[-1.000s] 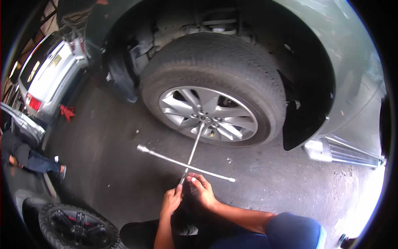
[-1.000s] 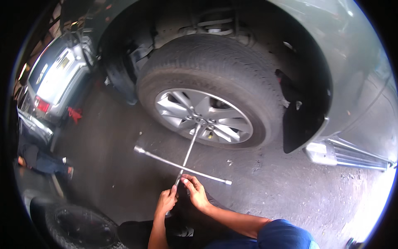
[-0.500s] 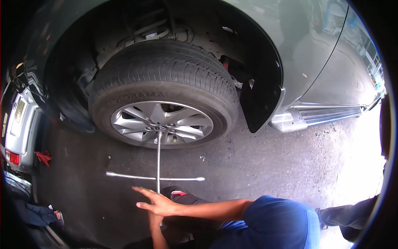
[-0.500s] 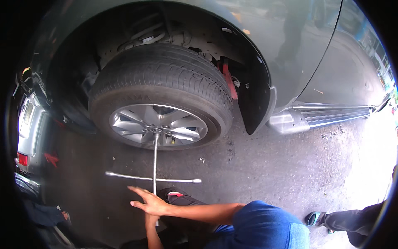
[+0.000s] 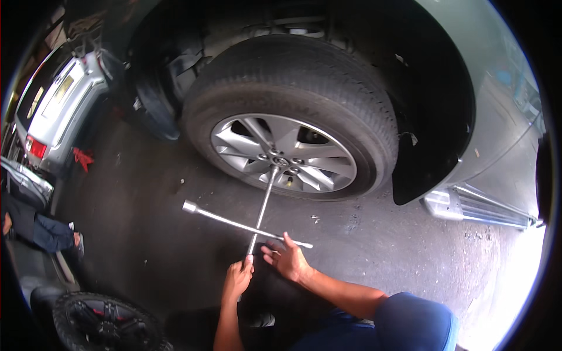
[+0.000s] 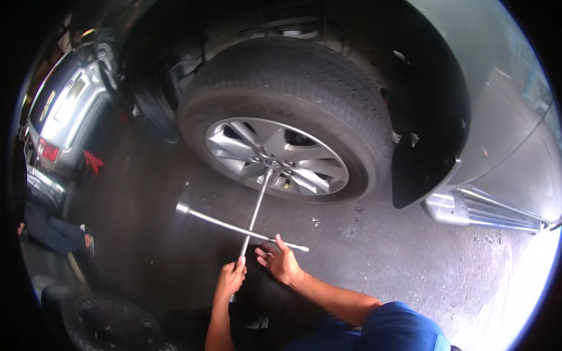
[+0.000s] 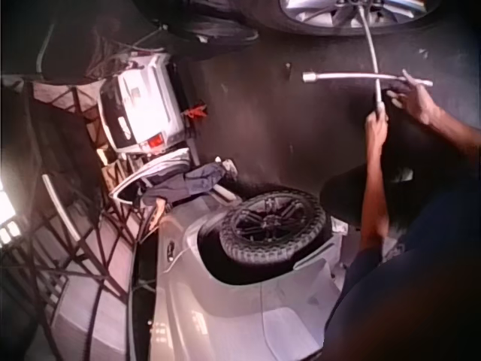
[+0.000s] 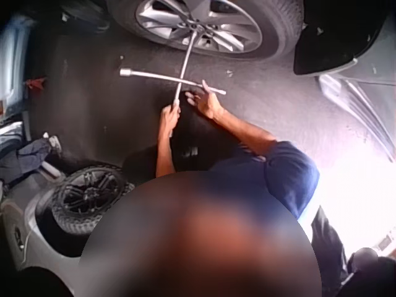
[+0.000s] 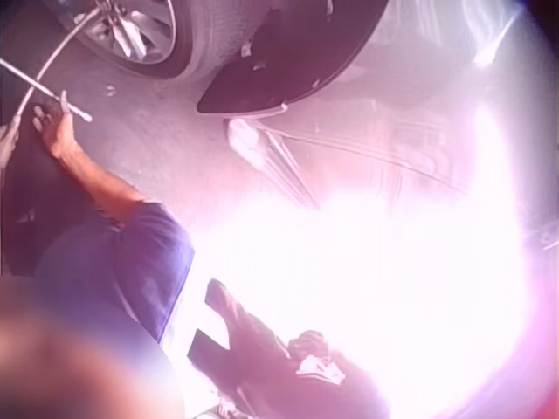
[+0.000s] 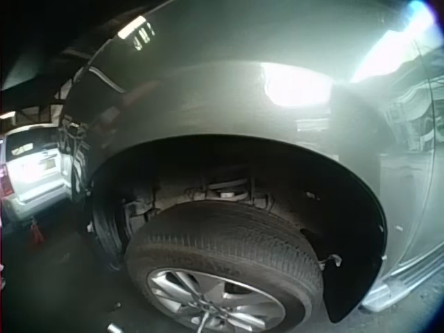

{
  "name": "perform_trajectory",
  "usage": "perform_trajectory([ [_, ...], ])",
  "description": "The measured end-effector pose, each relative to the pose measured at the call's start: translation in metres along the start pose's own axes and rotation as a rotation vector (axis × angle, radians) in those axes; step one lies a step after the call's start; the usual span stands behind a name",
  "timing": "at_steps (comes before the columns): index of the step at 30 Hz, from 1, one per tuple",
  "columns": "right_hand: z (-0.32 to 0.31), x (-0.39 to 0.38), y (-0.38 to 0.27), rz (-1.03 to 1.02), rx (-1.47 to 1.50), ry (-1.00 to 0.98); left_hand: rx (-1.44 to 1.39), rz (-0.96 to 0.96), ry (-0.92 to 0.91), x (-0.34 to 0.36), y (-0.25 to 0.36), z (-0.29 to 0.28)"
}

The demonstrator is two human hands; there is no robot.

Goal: Loosening lug nuts and removing a tire from a vehicle using a jack stand and lug wrench.

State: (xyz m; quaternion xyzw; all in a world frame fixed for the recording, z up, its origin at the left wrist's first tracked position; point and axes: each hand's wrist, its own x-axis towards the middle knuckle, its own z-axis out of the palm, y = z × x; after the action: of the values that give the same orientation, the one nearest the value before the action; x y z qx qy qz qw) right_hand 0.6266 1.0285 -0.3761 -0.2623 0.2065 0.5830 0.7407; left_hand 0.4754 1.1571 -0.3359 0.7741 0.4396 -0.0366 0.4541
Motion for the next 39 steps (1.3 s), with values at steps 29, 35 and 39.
perform_trajectory([
  [29, 0.037, 0.045, 0.02, -0.347, -1.376, 0.201, 0.041, 0.045, 0.131, -0.001, -0.003, 0.009],
  [35, 0.057, 0.058, 0.031, -0.24, -0.761, 0.181, 0.126, 0.02, 0.216, -0.015, 0.01, 0.01],
  [39, 0.033, 0.041, 0.033, -0.257, -0.694, -0.047, 0.178, 0.045, 0.273, -0.038, 0.014, 0.018],
])
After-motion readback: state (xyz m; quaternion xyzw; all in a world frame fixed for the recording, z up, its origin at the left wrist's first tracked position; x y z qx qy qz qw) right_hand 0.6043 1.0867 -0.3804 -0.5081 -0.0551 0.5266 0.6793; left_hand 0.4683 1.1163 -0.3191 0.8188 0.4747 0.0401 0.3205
